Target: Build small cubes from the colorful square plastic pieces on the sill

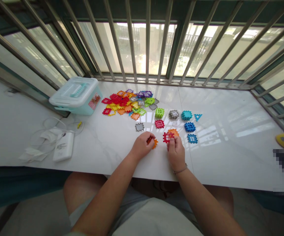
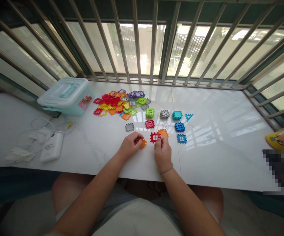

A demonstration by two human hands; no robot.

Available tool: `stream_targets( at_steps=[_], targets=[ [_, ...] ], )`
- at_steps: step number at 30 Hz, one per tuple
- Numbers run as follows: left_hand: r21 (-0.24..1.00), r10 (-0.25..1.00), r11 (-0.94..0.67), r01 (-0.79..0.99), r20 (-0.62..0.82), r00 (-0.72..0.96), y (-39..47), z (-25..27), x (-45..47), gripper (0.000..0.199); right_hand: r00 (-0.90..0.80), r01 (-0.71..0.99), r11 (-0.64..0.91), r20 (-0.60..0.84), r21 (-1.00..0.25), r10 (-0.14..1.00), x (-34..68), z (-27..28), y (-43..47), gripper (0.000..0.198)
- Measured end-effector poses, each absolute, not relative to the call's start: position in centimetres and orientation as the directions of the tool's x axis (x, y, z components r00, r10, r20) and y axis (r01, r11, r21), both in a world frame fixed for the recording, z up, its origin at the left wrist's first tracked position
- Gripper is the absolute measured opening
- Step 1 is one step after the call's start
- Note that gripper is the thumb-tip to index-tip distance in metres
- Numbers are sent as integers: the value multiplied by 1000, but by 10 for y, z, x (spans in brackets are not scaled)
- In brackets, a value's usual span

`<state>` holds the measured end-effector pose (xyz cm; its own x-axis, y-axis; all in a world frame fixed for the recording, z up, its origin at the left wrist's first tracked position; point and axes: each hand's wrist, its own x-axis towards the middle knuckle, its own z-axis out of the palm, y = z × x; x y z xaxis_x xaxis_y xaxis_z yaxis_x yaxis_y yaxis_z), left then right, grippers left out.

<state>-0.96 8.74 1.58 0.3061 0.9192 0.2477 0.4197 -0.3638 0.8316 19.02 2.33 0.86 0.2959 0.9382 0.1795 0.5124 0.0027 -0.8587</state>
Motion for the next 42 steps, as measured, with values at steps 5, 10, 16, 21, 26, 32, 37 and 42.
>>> stream_targets(
  at_steps=[5, 10, 16, 21, 26, 32, 37, 42],
  targets=[
    [801, 884, -453, 392, 348, 312, 89, 18, -10, 15, 322, 461, -29, 137, -887, 937, 190, 10, 24, 33],
    [757, 823, -557, 341, 449, 347, 89, 26, -13, 14, 305, 471, -26, 135, -882, 943, 188, 16, 25, 33],
    [745, 797, -583, 325, 448, 405, 85, 26, -12, 22, 204, 554, 27, 167, -832, 965, 184, 24, 26, 35],
    [828, 876, -449, 337, 333, 349, 82, 23, -14, 14, 35, 713, 106, 186, -693, 982, 178, 25, 26, 32],
    [926, 931, -276, 259, 189, 314, 82, 23, -16, 20, -88, 799, 166, 162, -578, 983, 173, 24, 24, 31],
    [911, 928, -304, 278, 218, 301, 82, 24, -14, 25, 34, 677, 100, 167, -729, 985, 175, 22, 24, 49],
    [894, 922, -332, 303, 239, 305, 82, 21, -14, 25, 16, 689, 123, 184, -714, 983, 176, 18, 25, 53],
    [904, 932, -297, 309, 204, 298, 82, 19, -15, 25, 41, 664, 117, 192, -738, 981, 176, 18, 24, 56]
  ],
)
